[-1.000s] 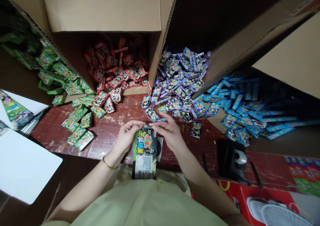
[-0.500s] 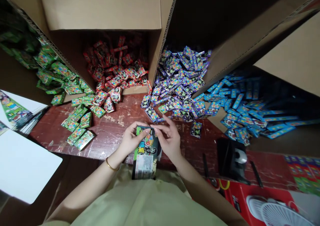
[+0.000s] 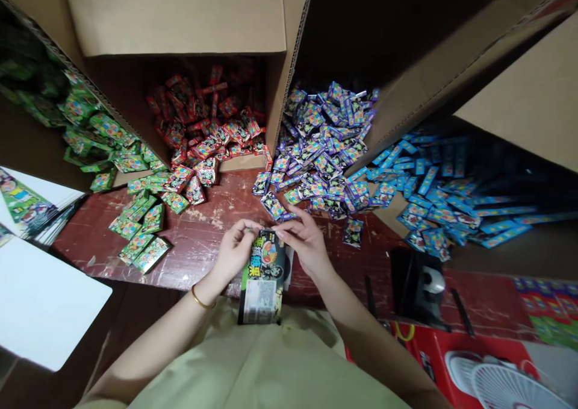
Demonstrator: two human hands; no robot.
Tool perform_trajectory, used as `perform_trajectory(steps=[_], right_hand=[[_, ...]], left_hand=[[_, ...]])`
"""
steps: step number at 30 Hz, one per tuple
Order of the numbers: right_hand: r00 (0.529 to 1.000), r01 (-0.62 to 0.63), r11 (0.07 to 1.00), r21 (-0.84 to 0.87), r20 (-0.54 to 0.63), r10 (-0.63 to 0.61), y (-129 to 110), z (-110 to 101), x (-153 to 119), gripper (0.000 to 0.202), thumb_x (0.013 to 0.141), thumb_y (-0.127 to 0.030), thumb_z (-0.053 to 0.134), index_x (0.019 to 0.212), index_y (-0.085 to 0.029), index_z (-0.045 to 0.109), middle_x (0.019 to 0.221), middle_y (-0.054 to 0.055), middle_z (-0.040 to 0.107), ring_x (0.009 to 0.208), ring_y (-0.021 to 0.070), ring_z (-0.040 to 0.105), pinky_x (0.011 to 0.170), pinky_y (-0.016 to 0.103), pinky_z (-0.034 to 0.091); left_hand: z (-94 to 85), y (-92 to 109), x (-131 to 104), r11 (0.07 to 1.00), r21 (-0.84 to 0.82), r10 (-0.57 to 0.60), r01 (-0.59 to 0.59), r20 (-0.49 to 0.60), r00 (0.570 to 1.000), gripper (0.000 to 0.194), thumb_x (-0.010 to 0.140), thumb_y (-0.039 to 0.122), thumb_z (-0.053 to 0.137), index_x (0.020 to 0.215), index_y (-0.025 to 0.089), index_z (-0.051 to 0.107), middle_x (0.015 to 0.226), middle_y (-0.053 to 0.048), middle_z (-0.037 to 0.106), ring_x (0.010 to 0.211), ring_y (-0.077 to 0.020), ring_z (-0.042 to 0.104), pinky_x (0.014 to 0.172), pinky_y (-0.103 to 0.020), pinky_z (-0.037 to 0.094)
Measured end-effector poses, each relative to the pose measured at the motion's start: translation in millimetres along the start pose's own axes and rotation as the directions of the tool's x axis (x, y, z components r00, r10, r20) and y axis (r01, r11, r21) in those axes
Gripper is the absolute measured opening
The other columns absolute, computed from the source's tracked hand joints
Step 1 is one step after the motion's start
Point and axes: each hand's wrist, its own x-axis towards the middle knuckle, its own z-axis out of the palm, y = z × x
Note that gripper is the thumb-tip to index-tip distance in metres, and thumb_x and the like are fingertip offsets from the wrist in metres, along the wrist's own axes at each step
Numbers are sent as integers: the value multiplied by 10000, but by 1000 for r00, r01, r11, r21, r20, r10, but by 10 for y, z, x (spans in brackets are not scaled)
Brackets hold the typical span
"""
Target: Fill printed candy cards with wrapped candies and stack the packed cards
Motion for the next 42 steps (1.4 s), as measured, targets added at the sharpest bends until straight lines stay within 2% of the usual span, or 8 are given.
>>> perform_trajectory(steps=[4,8,11,15,29,34,38,42], right_hand=[[995,97,989,-111,38,-93,32,-33,22,533,740,-306,748,1215,-269,509,870,6,689,800,164,647,772,334,534],[965,254,914,-317,25,-260,-82,-90,190,193,749,-358,723,847,-221,628,973,41,603,931,170,593,802,311,511],[964,197,896,-398,247,-102,-279,-115,390,215,758,-376,694,711,-183,611,829,27,605,789,148,586,717,286,482],[851,135,873,-468,506,139,-482,-68,587,218,744,-354,681,726,-141,637,700,6,611,651,115,551,611,243,430],[797,219,785,-580,571,199,-522,25,655,37,722,-153,674,712,-121,659,578,-38,585,515,62,472,533,196,360],[814,-127,901,-415,476,333,-381,32,695,302,568,-161,812,805,-148,624,594,-65,577,528,69,501,514,184,373],[612,-628,773,-91,556,562,-163,79,661,305,600,-152,776,850,-138,603,731,-6,655,619,97,600,614,212,472],[692,-662,730,170,511,509,92,31,489,224,753,-305,697,893,-150,616,812,36,698,713,138,648,733,261,506]], left_hand=[[-6,-31,-41,995,85,55,-58,28,998,184,813,340,641,891,175,613,818,-17,669,713,-135,592,669,-240,463],[17,-80,-49,1000,18,24,-25,40,999,299,729,349,747,903,184,567,815,-8,659,697,-131,598,683,-251,479],[40,-93,-33,999,-34,-8,10,53,999,348,689,333,779,902,188,545,768,18,635,643,-115,580,661,-248,479],[59,-98,2,1000,-26,-1,3,60,998,357,674,319,785,901,184,544,775,23,624,652,-111,576,661,-242,476],[76,-77,14,999,-24,-45,47,78,996,383,665,319,777,923,172,534,752,18,618,623,-104,553,646,-247,465],[95,-56,-15,999,-44,3,-1,55,998,424,644,324,807,935,184,532,837,3,628,720,-125,594,706,-263,479],[106,-26,-34,992,-76,101,-103,-23,995,446,698,334,778,1039,207,521,998,-26,634,901,-145,619,803,-270,490],[14,55,57,990,-139,14,-29,-106,994,499,704,364,775,1102,218,512,871,5,640,732,-112,624,649,-213,510]])
